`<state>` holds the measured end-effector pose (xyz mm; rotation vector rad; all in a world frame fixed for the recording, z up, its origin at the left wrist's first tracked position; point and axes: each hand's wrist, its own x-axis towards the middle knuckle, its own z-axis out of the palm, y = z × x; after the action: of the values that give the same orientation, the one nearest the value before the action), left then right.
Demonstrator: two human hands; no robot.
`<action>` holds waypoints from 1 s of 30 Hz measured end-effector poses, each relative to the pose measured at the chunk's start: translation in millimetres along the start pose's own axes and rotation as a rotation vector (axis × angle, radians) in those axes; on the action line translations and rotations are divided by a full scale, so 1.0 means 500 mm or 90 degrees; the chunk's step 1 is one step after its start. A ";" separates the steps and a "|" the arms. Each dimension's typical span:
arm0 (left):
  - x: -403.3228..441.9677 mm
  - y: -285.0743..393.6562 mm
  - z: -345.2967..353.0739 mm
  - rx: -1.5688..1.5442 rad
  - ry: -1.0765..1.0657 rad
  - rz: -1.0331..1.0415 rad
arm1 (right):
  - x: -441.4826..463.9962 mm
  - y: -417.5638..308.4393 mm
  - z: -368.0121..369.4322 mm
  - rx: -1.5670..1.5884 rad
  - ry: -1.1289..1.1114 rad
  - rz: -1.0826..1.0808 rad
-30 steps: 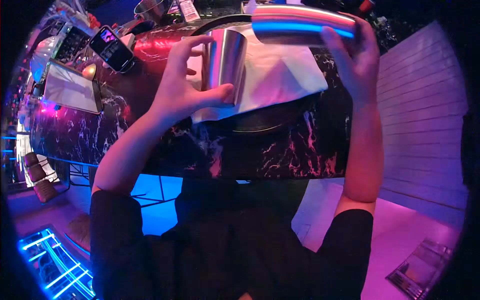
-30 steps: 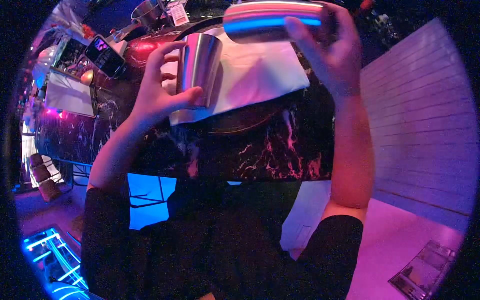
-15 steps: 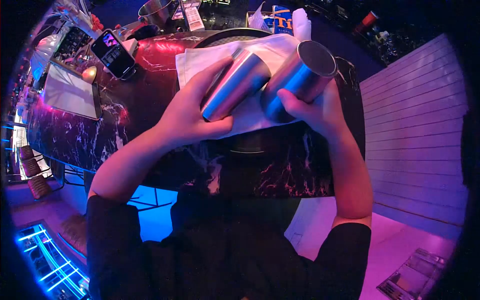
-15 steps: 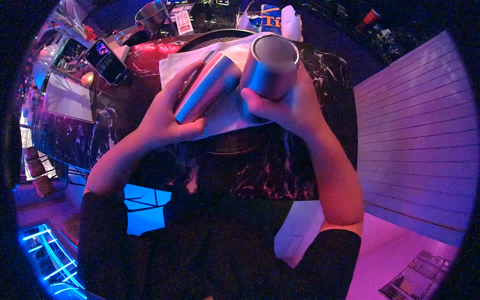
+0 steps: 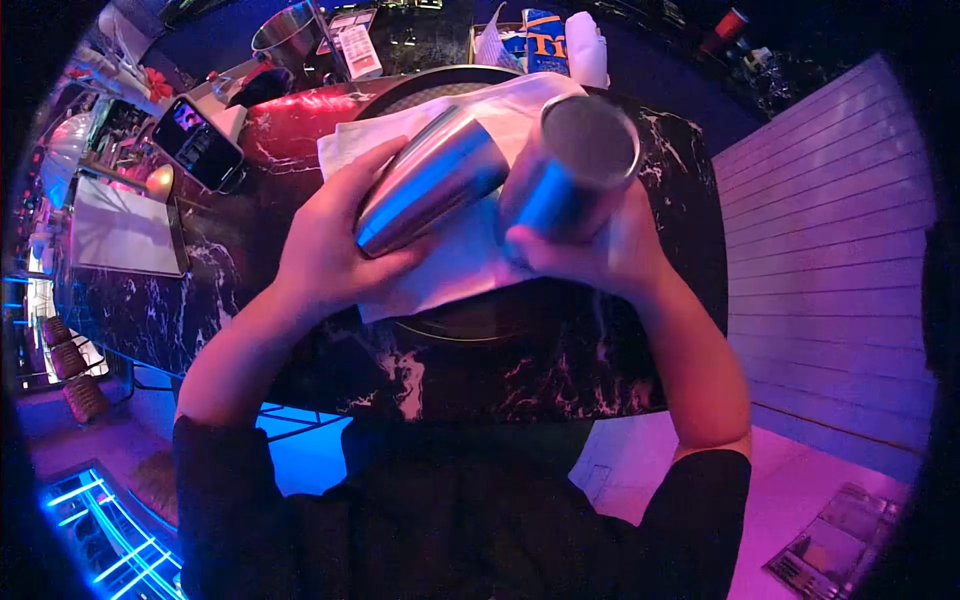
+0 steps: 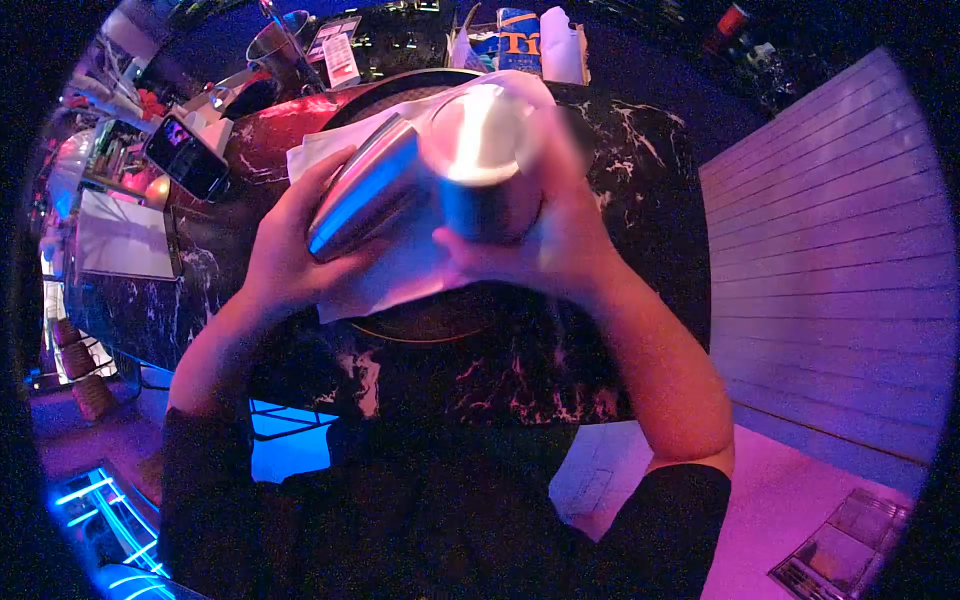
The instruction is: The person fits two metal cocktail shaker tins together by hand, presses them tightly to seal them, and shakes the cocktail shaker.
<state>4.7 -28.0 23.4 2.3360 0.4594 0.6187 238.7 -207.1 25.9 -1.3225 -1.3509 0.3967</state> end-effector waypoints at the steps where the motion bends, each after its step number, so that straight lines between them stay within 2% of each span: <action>1: 0.002 0.008 -0.006 -0.001 -0.001 0.002 | 0.000 0.004 -0.002 0.054 0.049 0.076; 3: 0.006 0.025 -0.027 0.034 -0.072 -0.030 | -0.001 0.001 -0.015 0.072 0.008 0.124; 5: 0.006 0.029 -0.058 0.082 -0.114 -0.053 | 0.001 0.007 -0.011 0.098 0.055 0.108; 6: 0.005 0.031 -0.070 0.129 -0.159 -0.073 | 0.002 0.013 0.001 0.186 0.100 0.105; 7: 0.003 0.034 -0.079 0.129 -0.161 -0.076 | 0.002 0.021 -0.006 0.189 0.099 0.108; 9: 0.001 0.036 -0.092 0.125 -0.257 -0.036 | 0.001 0.035 -0.037 0.110 0.069 0.174; 11: -0.002 0.023 -0.095 0.104 -0.278 -0.004 | 0.006 0.021 -0.043 0.145 0.057 0.189; 14: -0.002 0.018 -0.101 -0.035 -0.411 0.043 | 0.004 0.008 -0.054 0.184 0.022 0.204; 15: -0.001 0.021 -0.105 -0.034 -0.411 0.043 | 0.003 -0.007 -0.056 0.158 0.001 0.209; 17: 0.001 0.026 -0.111 -0.072 -0.567 0.021 | 0.005 -0.019 -0.059 0.130 -0.023 0.214; 18: -0.004 0.029 -0.106 -0.161 -0.613 0.002 | 0.003 -0.021 -0.064 0.159 -0.093 0.232; 19: -0.007 0.029 -0.100 -0.162 -0.613 0.001 | 0.002 -0.025 -0.067 0.189 -0.163 0.249; 20: -0.010 0.029 -0.093 -0.193 -0.697 0.018 | 0.001 -0.032 -0.067 0.189 -0.164 0.249; 22: -0.014 0.037 -0.083 -0.235 -0.821 0.039 | -0.002 -0.052 -0.068 0.290 -0.268 0.329; 23: -0.018 0.040 -0.078 -0.236 -0.821 0.039 | -0.001 -0.056 -0.072 0.290 -0.269 0.330; 26: -0.021 0.044 -0.070 -0.217 -0.912 0.098 | -0.001 -0.056 -0.079 0.265 -0.393 0.447; 28: -0.023 0.027 -0.061 -0.267 -0.903 0.114 | -0.003 -0.044 -0.064 0.247 -0.322 0.351; 30: -0.020 0.017 -0.055 -0.316 -0.893 0.130 | -0.006 -0.038 -0.063 0.253 -0.275 0.345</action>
<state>-17.1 -24.3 44.5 1.7759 -0.5261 -0.7776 255.9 -229.5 49.6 -1.2881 -1.1490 1.3143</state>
